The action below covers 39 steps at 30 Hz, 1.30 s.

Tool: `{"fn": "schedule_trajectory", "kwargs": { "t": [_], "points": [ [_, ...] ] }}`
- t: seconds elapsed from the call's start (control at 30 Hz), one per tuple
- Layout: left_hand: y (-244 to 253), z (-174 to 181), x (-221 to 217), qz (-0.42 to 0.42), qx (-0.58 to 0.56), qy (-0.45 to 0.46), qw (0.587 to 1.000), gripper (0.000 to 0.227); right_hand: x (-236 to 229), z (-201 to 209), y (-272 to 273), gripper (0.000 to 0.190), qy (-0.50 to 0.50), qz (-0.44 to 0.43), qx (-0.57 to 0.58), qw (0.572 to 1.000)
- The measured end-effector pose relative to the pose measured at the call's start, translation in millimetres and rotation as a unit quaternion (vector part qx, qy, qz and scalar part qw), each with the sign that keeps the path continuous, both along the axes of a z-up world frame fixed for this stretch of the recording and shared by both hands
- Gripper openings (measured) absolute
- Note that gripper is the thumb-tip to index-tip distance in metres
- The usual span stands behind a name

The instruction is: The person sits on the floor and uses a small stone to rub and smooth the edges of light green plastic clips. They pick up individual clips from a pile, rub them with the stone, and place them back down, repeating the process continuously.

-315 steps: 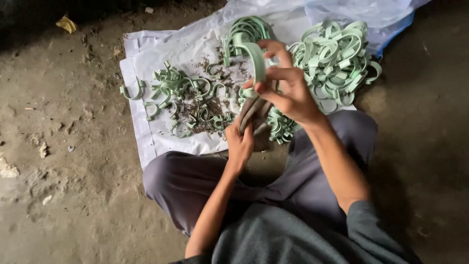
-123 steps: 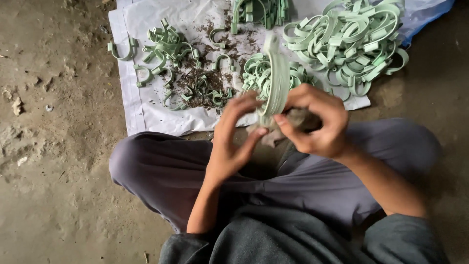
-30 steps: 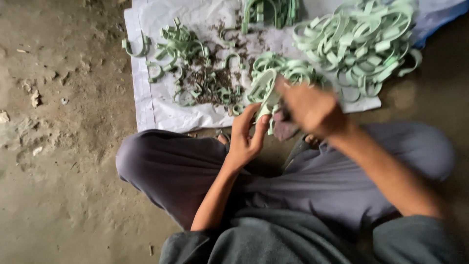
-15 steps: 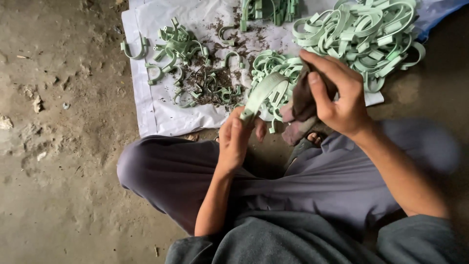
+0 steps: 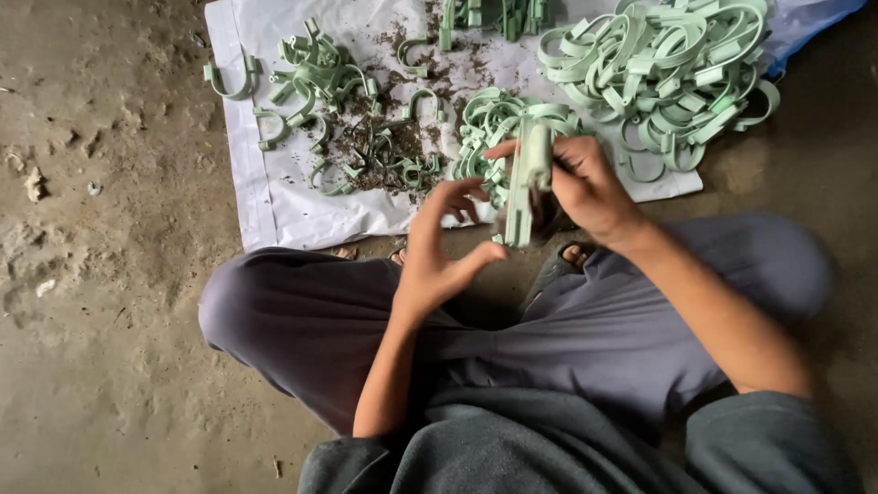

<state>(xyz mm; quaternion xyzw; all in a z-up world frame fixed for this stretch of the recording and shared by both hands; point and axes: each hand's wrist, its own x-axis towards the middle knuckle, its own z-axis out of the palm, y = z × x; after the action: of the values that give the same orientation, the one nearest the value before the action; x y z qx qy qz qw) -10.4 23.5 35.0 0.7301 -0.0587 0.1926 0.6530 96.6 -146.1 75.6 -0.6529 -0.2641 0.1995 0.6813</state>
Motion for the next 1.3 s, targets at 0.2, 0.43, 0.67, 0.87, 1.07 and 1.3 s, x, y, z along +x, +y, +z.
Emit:
{"fn": "schedule_trajectory", "kwargs": {
  "t": [0.2, 0.43, 0.67, 0.87, 1.07, 1.3],
  "points": [
    [-14, -10, -6, -0.04, -0.017, 0.004, 0.999, 0.077, -2, -28, -1, 0.033, -0.007, -0.006, 0.009, 1.0],
    [-23, -17, -5, -0.052, -0.08, 0.028, 0.995, 0.039, 0, -23, 5, 0.036, -0.026, 0.004, 0.019, 0.999],
    [-14, -22, -4, 0.02, -0.119, 0.041, 0.992, 0.022, 21, -20, -12, 0.033, -0.046, 0.047, 0.015, 0.998],
    [-13, -28, 3, 0.092, -0.091, 0.054, 0.99, 0.02, 22, -7, -30, 0.021, -0.001, 0.041, -0.054, 0.998],
    [-12, -39, 11, 0.1, -0.087, 0.027, 0.991, 0.019, 2, 2, -3, 0.013, -0.071, 0.062, -0.022, 0.995],
    [-6, -45, 12, 0.095, -0.069, -0.016, 0.993, 0.024, -1, -11, 15, 0.012, -0.15, -0.013, -0.068, 0.986]
  ]
}}
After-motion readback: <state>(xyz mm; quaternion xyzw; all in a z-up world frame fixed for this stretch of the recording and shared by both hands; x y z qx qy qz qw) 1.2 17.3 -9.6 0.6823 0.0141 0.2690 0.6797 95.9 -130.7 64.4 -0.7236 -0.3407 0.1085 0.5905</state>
